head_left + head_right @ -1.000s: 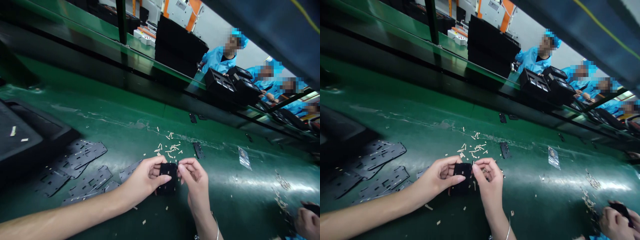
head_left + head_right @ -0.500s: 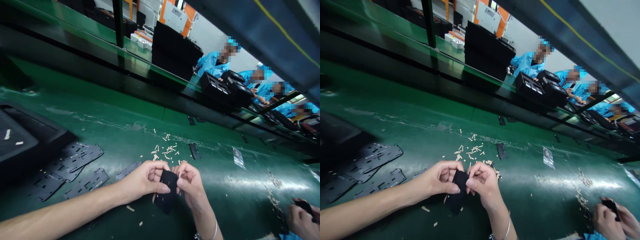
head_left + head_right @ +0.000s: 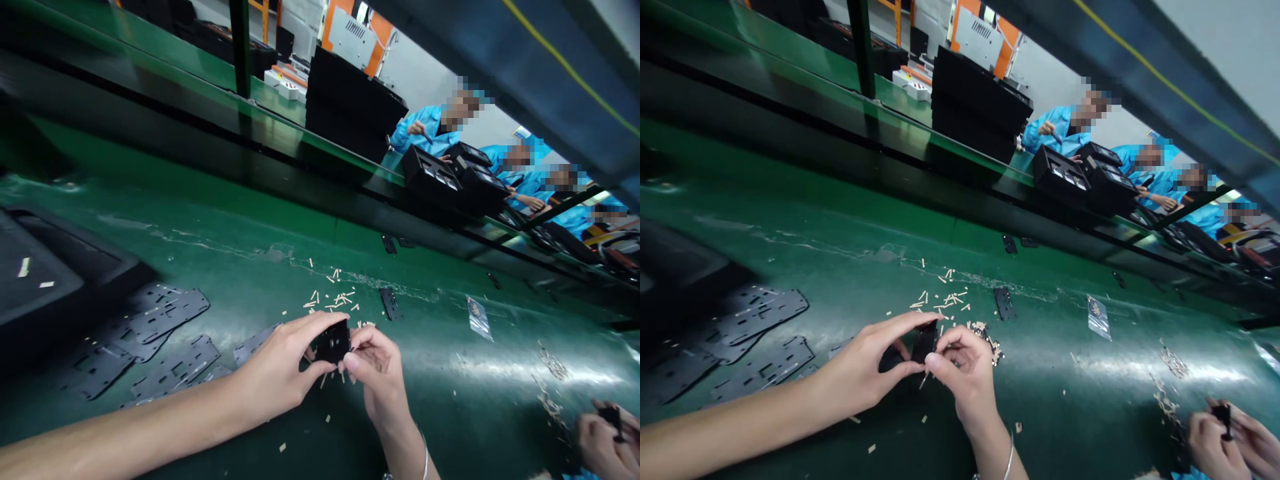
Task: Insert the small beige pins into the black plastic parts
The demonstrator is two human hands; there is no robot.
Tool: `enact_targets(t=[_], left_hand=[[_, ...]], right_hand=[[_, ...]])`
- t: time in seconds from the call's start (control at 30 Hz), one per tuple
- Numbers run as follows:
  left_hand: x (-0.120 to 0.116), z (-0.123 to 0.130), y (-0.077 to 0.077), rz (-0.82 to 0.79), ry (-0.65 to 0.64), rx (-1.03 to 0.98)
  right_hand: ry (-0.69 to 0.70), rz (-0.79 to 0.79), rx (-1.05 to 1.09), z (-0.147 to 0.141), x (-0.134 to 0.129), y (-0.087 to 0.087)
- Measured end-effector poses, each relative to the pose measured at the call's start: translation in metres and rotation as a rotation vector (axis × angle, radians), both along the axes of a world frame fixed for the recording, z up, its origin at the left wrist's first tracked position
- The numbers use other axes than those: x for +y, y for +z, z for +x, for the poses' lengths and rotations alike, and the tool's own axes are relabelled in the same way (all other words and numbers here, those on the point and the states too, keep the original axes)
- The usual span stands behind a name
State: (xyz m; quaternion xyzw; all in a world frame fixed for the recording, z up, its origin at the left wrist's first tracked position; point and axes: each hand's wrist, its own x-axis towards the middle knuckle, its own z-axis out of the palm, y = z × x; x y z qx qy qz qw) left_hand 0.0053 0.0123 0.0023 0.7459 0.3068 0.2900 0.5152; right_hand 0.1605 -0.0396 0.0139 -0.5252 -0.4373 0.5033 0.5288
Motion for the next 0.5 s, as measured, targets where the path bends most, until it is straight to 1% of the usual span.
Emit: enact_targets(t=[0.1, 0.17, 0.23, 0.27, 0.3, 0.37, 0.5], left_hand=[[0.0017, -0.0021, 0.0015, 0.084, -0.031, -0.021], [0.0027, -0.0029, 0.0013, 0.164, -0.047, -0.037], [0.0035, -0.0032, -0.0002, 0.223, -0.058, -0.046], [0.0038, -0.0032, -0.0010, 0.227, -0.061, -0.045], [0.0040, -0.0030, -0.0013, 0.212, -0.059, -0.040], [0.0043, -0.0022, -0.0002, 0.133, -0.042, -0.026], [0.0053, 0.0004, 0.0085, -0.119, -0.011, -0.023]], right_hand=[[0.048, -0.099, 0.095, -0.0012, 0.0016, 0.0015], [0.056, -0.154, 0.125, -0.0016, 0.0026, 0.0023], [0.053, -0.182, 0.137, -0.0010, 0.0036, 0.0026], [0.051, -0.185, 0.129, -0.0004, 0.0039, 0.0025], [0.049, -0.176, 0.111, 0.0002, 0.0042, 0.0022], [0.037, -0.118, 0.035, 0.0013, 0.0042, 0.0013], [-0.006, 0.050, -0.318, 0.0008, 0.0033, -0.0004]])
